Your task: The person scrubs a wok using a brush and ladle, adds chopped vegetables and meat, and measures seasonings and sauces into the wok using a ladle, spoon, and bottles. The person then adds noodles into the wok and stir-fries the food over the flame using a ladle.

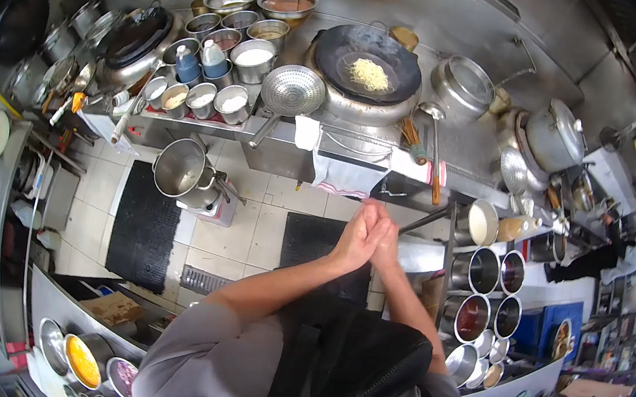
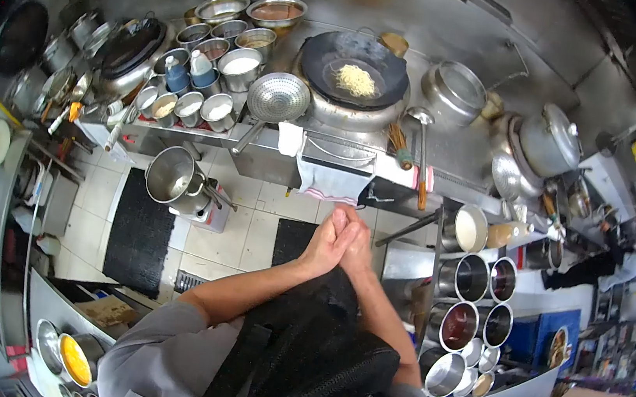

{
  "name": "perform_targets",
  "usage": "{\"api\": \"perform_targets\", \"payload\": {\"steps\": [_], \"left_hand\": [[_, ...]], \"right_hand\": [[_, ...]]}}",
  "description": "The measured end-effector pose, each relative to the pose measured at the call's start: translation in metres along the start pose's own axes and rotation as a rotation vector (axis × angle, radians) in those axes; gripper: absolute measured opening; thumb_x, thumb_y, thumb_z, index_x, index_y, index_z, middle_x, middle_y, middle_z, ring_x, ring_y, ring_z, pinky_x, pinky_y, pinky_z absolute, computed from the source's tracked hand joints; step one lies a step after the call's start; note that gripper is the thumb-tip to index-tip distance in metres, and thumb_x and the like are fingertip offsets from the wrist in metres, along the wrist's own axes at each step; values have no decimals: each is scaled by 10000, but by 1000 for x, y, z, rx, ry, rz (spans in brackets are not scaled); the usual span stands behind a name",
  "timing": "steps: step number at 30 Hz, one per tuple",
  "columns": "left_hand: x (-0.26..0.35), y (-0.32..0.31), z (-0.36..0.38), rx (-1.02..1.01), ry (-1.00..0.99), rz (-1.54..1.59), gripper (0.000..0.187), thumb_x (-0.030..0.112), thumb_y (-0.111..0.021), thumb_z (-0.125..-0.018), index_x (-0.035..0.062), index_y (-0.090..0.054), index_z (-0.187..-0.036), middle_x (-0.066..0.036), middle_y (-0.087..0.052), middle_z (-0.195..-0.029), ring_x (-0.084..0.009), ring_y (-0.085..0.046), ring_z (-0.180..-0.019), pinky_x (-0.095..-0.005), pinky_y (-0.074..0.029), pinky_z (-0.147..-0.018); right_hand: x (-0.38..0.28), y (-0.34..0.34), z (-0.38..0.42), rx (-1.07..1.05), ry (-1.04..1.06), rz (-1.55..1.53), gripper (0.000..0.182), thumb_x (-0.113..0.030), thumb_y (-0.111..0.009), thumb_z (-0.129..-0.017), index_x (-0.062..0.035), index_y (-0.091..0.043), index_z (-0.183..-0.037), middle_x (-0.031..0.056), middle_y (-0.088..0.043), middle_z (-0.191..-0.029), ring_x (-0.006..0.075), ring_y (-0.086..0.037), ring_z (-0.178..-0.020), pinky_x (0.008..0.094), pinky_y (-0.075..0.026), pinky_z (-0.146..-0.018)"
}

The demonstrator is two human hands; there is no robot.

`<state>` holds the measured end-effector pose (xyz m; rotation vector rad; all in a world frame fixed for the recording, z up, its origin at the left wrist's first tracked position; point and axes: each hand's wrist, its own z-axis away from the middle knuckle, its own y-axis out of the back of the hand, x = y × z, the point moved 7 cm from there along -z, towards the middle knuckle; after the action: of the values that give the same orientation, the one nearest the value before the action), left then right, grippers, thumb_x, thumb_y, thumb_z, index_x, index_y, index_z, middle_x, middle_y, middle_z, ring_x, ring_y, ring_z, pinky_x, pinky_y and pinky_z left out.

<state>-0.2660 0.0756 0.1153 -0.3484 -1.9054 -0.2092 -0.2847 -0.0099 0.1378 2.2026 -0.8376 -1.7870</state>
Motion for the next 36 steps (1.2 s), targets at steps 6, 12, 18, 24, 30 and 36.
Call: {"api": "perform_targets", "payload": {"steps": [6, 12, 18, 24, 30, 36], "left_hand": [[47, -2, -7, -227, 49, 148, 823, 188, -751, -949, 21, -204, -1541, -177, -362, -1526, -314, -361, -1468, -533, -365, -1174], [101, -47, -26, -599, -6, 554, 914, 120, -811, -876, 57, -236, -1584, -169, -469, -1475, -332, -452, -1418, -522, -368, -1173], [126, -43, -46, -453, -31, 774, 687, -8, -666, -908, 54, -354, -1516, -182, -531, -1405, -347, -547, -1325, -471, -474, -1091], [159, -33, -54, -407, -16, 757, 632, 343, -702, -952, 26, -427, -1423, -243, -619, -1207, -380, -659, -1086, -504, -540, -951], [199, -17, -73, -131, -169, 604, 475, 385, -558, -1042, -52, -480, -1214, -177, -622, -835, -259, -642, -664, -374, -558, -578], [217, -14, -95, 128, -371, 493, 360, 299, -427, -1123, -2, -525, -953, -76, -564, -714, -121, -539, -475, -254, -480, -456]], "right_hand": [[-76, 83, -35, 151, 297, 204, 377, -290, -479, -1098, 28, -679, -1118, 149, -714, -956, 204, -716, -882, 352, -571, -751], [-138, 66, -55, -492, 32, -1406, 647, -499, -369, -1093, 84, -602, -1250, 283, -658, -1192, 389, -715, -1007, 440, -595, -828], [-158, 49, -54, -851, 215, -1779, 1026, -754, -134, -1007, 126, -553, -1327, 363, -579, -1328, 482, -628, -1194, 514, -533, -987], [-177, 67, -36, -614, 413, -1162, 759, -542, -254, -1069, 84, -444, -1453, 349, -530, -1388, 497, -575, -1261, 522, -476, -1049], [-196, 90, -15, -8, 768, -605, 827, -244, -663, -972, 10, -199, -1608, 333, -411, -1512, 493, -433, -1399, 534, -403, -1112], [-169, 82, -2, 249, 1002, -125, 875, -270, -766, -877, -42, -306, -1585, 337, -308, -1589, 490, -372, -1454, 574, -337, -1175]]}}
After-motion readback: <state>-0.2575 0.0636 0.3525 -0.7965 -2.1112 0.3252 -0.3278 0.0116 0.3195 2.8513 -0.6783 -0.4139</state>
